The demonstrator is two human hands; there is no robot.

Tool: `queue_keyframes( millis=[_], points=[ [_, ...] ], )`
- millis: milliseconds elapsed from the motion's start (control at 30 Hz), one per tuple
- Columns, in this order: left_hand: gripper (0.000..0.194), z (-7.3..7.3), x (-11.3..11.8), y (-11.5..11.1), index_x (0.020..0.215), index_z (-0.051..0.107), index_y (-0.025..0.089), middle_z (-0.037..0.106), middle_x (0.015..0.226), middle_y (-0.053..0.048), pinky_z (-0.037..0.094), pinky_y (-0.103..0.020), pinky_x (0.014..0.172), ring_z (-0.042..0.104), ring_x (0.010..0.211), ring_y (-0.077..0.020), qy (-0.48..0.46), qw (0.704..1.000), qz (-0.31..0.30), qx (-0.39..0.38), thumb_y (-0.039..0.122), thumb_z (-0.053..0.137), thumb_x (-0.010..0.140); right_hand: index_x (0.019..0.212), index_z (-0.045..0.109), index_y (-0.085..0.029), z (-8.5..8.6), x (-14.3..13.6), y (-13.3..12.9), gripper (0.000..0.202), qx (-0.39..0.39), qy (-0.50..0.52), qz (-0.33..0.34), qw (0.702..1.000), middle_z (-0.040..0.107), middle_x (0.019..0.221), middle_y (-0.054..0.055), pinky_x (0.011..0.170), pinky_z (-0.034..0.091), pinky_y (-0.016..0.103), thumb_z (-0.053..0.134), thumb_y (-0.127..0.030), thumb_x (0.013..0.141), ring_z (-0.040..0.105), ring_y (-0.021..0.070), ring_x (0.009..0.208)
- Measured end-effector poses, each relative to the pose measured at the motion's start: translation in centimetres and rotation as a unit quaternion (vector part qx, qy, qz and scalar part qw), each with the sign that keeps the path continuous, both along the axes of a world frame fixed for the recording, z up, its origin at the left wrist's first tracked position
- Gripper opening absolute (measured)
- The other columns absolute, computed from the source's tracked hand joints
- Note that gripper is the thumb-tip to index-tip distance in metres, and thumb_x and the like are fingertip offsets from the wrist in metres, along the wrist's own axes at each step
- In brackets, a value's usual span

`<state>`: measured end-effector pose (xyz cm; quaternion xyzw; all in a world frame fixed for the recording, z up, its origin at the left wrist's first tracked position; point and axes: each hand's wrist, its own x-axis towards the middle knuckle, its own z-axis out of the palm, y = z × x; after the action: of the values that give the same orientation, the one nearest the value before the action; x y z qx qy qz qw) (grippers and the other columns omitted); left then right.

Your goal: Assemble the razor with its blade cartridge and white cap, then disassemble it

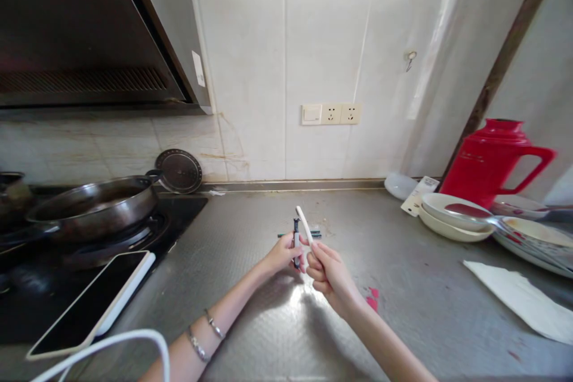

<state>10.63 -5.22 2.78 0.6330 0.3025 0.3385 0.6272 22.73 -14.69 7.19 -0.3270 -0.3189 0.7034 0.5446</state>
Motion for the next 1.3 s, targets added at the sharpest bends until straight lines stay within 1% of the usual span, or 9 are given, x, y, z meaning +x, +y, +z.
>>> queue_keyframes(
  millis=[133,333,500,700,867,967,1067,1200,1300],
  points=[
    [0.030,0.2,0.0,0.2,0.084,0.044,0.016,0.053,0.054,0.006,0.039,-0.017,0.038,0.053,0.043,-0.0095,0.000,1.000,0.025,0.003,0.030,0.064,0.065,0.077,0.042,-0.020,-0.8,-0.8,-0.7,0.045,-0.026,-0.004,0.006,1.000,0.026,0.051,-0.012,0.034,0.002,0.013,0.069,-0.053,0.063,0.013,-0.0003,0.038],
    [0.027,0.8,-0.1,-0.1,0.083,0.045,0.016,0.054,0.058,0.004,0.042,-0.018,0.040,0.054,0.044,-0.0092,0.011,1.000,0.022,0.008,0.031,0.061,0.068,0.075,0.041,-0.020,-0.1,-1.0,-0.6,0.045,-0.005,0.014,-0.014,1.000,0.025,0.049,-0.013,0.034,0.001,0.014,0.072,-0.051,0.061,0.011,-0.0006,0.037],
    [0.029,0.8,-0.1,-0.2,0.083,0.045,0.016,0.052,0.057,0.006,0.041,-0.017,0.039,0.053,0.044,-0.0085,-0.003,1.000,0.027,0.003,0.027,0.064,0.064,0.076,0.043,-0.020,-0.8,-1.3,-1.0,0.047,-0.029,0.010,-0.012,0.999,0.025,0.049,-0.012,0.034,0.001,0.014,0.071,-0.054,0.061,0.013,-0.0001,0.037],
    [0.027,1.3,-0.2,-0.5,0.084,0.045,0.016,0.056,0.056,0.003,0.043,-0.019,0.040,0.056,0.045,-0.0110,-0.001,1.000,-0.004,-0.002,0.032,0.061,0.070,0.083,0.046,-0.020,-0.1,-1.2,-1.0,0.048,-0.010,0.017,-0.038,0.999,0.025,0.049,-0.013,0.034,0.001,0.014,0.073,-0.052,0.058,0.011,-0.0003,0.037],
    [0.030,1.4,-0.2,-0.5,0.086,0.042,0.017,0.055,0.055,0.005,0.045,-0.021,0.040,0.056,0.044,-0.0119,-0.009,1.000,0.012,-0.011,0.030,0.062,0.068,0.076,0.042,-0.020,-0.7,-1.2,-1.2,0.046,-0.021,0.010,-0.031,0.999,0.024,0.050,-0.013,0.034,0.002,0.014,0.070,-0.054,0.061,0.012,-0.0001,0.038],
    [0.027,1.2,-0.2,-0.5,0.086,0.042,0.017,0.056,0.056,0.004,0.045,-0.021,0.041,0.056,0.045,-0.0120,-0.004,1.000,-0.001,-0.003,0.031,0.060,0.070,0.077,0.043,-0.020,-0.5,-1.2,-1.2,0.043,-0.005,0.015,-0.038,0.999,0.024,0.050,-0.012,0.034,0.002,0.014,0.069,-0.052,0.064,0.011,-0.0001,0.038],
    [0.026,1.1,-0.2,-0.5,0.085,0.044,0.016,0.056,0.057,0.003,0.044,-0.019,0.041,0.056,0.045,-0.0112,-0.005,1.000,-0.015,0.007,0.031,0.060,0.071,0.078,0.045,-0.020,-0.2,-1.2,-1.1,0.043,0.004,0.022,-0.050,0.999,0.026,0.050,-0.012,0.034,0.002,0.014,0.071,-0.050,0.062,0.010,-0.0005,0.037],
    [0.028,1.1,-0.2,-0.4,0.084,0.044,0.016,0.054,0.056,0.005,0.045,-0.021,0.041,0.055,0.044,-0.0107,-0.004,1.000,-0.002,-0.006,0.028,0.063,0.066,0.079,0.045,-0.020,-1.1,-1.5,-1.4,0.045,-0.029,0.023,-0.039,0.999,0.024,0.050,-0.012,0.034,0.002,0.014,0.071,-0.052,0.061,0.011,0.0001,0.037],
    [0.029,1.1,-0.2,-0.4,0.084,0.044,0.016,0.054,0.055,0.005,0.046,-0.022,0.041,0.055,0.044,-0.0112,-0.006,1.000,0.002,-0.015,0.030,0.063,0.067,0.080,0.045,-0.020,-1.3,-1.5,-1.6,0.045,-0.024,0.023,-0.039,0.999,0.023,0.050,-0.012,0.035,0.001,0.014,0.070,-0.052,0.062,0.011,0.0002,0.038]
  ],
)
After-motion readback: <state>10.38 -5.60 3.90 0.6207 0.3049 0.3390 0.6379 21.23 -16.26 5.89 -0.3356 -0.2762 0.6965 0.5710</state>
